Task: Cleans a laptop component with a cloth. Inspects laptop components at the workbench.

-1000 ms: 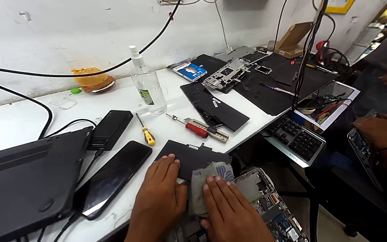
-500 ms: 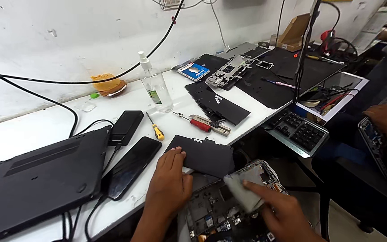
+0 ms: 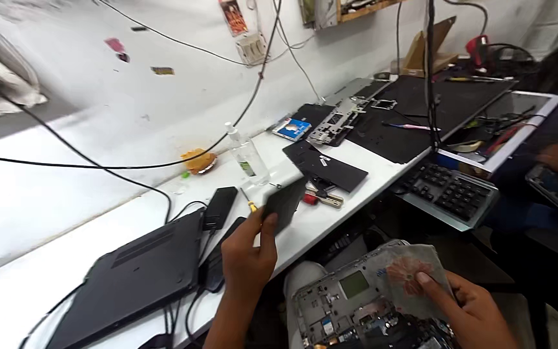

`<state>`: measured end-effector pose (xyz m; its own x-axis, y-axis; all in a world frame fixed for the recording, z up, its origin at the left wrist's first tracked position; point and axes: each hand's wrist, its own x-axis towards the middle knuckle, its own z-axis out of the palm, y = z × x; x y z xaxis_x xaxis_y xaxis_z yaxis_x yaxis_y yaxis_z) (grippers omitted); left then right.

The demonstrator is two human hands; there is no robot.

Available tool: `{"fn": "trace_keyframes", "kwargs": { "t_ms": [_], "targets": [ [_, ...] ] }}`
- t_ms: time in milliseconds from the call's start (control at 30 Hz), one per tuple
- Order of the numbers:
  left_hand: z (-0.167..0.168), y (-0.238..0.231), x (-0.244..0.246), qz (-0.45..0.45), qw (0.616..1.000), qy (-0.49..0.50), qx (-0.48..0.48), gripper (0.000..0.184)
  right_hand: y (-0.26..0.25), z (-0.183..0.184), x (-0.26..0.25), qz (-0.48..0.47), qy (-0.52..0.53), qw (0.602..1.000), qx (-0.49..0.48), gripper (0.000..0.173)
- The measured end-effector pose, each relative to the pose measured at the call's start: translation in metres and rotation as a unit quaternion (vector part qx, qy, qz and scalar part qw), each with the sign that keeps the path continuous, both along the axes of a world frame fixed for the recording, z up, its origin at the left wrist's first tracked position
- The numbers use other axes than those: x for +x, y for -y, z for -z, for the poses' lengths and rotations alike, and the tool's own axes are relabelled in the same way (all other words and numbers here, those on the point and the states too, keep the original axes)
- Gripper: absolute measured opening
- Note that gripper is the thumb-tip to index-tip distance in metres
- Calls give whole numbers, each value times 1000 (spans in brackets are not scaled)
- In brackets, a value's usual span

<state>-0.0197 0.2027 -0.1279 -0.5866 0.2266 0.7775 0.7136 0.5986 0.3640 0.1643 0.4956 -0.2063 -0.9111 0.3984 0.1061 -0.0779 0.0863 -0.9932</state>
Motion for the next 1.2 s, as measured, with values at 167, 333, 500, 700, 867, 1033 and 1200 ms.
{"fn": "trace_keyframes", "kwargs": {
  "t_ms": [167,333,500,700,867,1033,1200],
  "targets": [
    [-10,-3,19,30,783,401,474,29,2,-4,1,-12,0,1000,-4,11],
    [24,-21,53,62,627,432,645,32,9,-11,-10,-14,30,994,-100,14],
    [43,-48,89,78,580,393,710,48,25,-22,-66,-48,-135,979,142,33],
    [50,-53,126,133,461,487,730,112,75,-16,-110,-146,-170,812,538,41],
    [71,-50,133,150,391,487,766,95,115,-6,-100,-211,-109,799,552,51],
    [76,-51,137,157,391,404,812,66,120,-2,-83,-341,-209,777,486,48],
    [92,-50,131,248,335,460,784,90,96,-6,-110,-227,-125,767,587,58]
  ]
}}
